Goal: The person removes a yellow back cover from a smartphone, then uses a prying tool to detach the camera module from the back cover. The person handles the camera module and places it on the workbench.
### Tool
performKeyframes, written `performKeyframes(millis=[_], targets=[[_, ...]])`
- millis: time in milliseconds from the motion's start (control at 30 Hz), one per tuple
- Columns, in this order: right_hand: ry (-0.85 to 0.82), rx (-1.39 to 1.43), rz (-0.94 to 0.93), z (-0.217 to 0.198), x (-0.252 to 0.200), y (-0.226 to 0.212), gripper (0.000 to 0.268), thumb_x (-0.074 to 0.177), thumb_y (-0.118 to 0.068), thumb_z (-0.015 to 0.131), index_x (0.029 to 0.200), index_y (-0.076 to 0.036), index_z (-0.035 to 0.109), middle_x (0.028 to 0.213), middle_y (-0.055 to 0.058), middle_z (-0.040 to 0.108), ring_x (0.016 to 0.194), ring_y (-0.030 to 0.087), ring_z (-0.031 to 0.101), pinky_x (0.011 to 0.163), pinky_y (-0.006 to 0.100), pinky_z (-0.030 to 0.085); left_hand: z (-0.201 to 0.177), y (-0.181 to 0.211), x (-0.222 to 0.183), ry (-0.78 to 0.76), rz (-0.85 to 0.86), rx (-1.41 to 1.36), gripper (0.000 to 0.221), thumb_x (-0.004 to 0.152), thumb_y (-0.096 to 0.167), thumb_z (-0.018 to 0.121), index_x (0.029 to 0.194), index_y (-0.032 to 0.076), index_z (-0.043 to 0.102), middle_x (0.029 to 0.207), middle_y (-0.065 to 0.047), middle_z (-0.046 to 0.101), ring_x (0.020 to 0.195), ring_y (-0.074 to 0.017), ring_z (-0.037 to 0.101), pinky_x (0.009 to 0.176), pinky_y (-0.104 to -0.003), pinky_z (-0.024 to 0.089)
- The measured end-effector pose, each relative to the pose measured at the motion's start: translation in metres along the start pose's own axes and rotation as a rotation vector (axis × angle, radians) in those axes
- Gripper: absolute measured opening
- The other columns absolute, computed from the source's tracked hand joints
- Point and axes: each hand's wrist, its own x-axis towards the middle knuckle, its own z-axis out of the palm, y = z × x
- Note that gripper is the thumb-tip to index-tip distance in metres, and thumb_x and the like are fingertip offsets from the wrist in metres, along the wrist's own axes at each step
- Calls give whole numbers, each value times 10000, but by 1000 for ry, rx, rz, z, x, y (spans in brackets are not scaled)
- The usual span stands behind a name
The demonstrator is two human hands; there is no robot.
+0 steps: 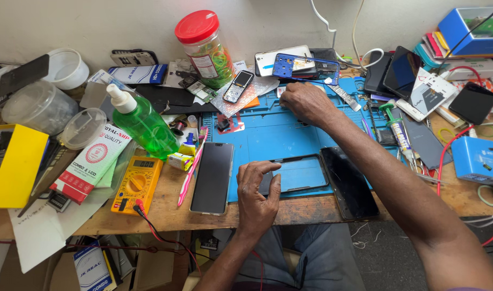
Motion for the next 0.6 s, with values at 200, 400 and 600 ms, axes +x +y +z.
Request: performKeyframes(millis=[200,400,600], targets=[[96,186,-7,-16,-9,3,136,925,-196,730,975,-78,775,973,108,711,897,306,697,786,439,558,-1,0,0,-6,-4,14,174,943,80,690,1114,106,699,1112,-39,694,1139,-216,573,1031,-406,458],[-119,164,47,-48,-55,10,167,832,-187,778,992,-152,811,975,79,724,875,268,717,778,429,564,1,-1,0,-8,-23,-11,173,943,92,692,1115,110,701,1113,-34,690,1158,-218,570,1023,-390,485],[-34,-16,-105,-36,-69,5,152,820,-177,786,968,-158,814,904,72,700,862,268,698,806,420,569,0,-1,-1,6,-21,9,172,938,93,689,1109,108,702,1118,-35,696,1150,-216,580,1019,-393,484]])
